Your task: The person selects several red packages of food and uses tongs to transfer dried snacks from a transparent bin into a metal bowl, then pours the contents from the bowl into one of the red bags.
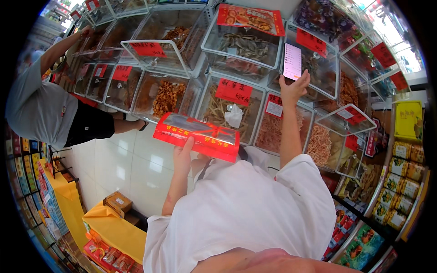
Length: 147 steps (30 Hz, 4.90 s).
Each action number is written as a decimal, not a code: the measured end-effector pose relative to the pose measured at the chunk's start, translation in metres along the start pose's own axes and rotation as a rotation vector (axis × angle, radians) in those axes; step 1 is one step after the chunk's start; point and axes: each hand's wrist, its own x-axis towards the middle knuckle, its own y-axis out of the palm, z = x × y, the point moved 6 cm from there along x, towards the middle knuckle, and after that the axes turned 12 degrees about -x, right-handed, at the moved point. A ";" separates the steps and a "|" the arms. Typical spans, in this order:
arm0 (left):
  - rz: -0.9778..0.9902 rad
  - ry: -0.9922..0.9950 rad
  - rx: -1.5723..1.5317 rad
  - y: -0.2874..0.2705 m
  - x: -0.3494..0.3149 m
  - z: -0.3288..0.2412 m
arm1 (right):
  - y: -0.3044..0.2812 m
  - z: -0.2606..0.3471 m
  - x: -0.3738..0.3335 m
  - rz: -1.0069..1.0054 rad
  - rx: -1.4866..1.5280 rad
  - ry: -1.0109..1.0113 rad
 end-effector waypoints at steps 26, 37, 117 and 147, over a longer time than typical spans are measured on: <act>-0.043 0.033 -0.058 -0.011 -0.011 0.000 | 0.022 -0.051 0.039 0.109 0.430 -0.135; -0.014 0.032 -0.104 -0.005 -0.012 -0.004 | 0.035 -0.056 0.051 0.230 0.515 -0.058; 0.007 0.446 0.529 0.007 -0.015 -0.048 | -0.126 0.225 -0.173 1.362 1.052 -1.095; 0.174 0.799 1.040 -0.024 -0.028 -0.035 | -0.115 0.258 -0.219 1.385 0.748 -1.256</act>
